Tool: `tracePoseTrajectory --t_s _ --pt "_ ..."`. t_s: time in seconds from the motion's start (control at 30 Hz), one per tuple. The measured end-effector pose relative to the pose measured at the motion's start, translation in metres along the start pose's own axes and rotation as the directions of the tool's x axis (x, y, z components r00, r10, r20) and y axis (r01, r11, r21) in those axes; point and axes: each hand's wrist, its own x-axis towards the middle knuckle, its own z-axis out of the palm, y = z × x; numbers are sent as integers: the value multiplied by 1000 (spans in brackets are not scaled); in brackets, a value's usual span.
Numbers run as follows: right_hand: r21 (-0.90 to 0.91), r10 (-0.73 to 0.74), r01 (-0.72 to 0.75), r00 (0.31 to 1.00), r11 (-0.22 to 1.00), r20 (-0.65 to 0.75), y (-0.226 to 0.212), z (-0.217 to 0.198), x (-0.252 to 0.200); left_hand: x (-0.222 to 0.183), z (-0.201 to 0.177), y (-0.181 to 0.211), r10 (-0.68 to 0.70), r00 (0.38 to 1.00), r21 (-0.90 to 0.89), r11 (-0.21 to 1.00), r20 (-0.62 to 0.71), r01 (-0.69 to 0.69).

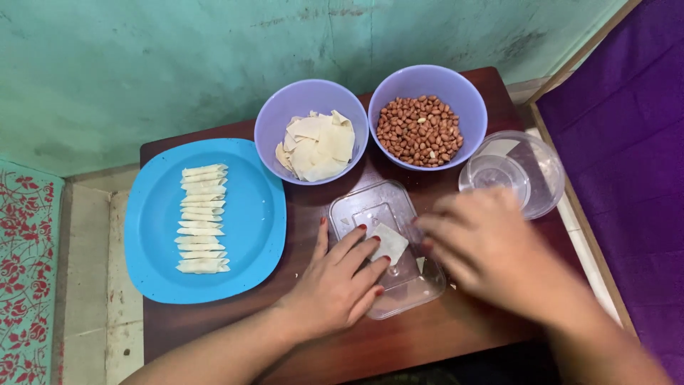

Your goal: Rolling small dough wrappers with peanuts inside to prepare snacks

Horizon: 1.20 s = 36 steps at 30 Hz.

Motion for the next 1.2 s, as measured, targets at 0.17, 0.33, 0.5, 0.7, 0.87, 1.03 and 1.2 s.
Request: tracePoseTrajectory --t_s 0.17,0.33,0.5,0.7,0.87,1.03,1.2 --pt "-200 166 -160 986 967 13 53 -29 40 -1 1 0 18 999 -22 1000 30 -17" --pt "-328 445 -376 879 866 168 79 -4 74 0 1 1 21 999 1 1000 44 -21" --pt "-267 381 -352 922 897 65 83 26 76 -3 7 2 17 997 -12 1000 76 -16" --pt "-151 231 -230 973 961 -14 79 36 84 -1 3 2 33 998 -42 999 53 -31" --pt "-154 189 -196 980 968 -60 85 47 80 -2 6 0 31 997 -49 998 70 -27" --pt "-142 172 -178 984 974 -54 88 50 81 1 -2 -2 6 997 -62 998 81 -1" --pt "-110 209 -209 978 972 -9 87 51 84 2 -4 -6 -25 998 -108 994 54 30"
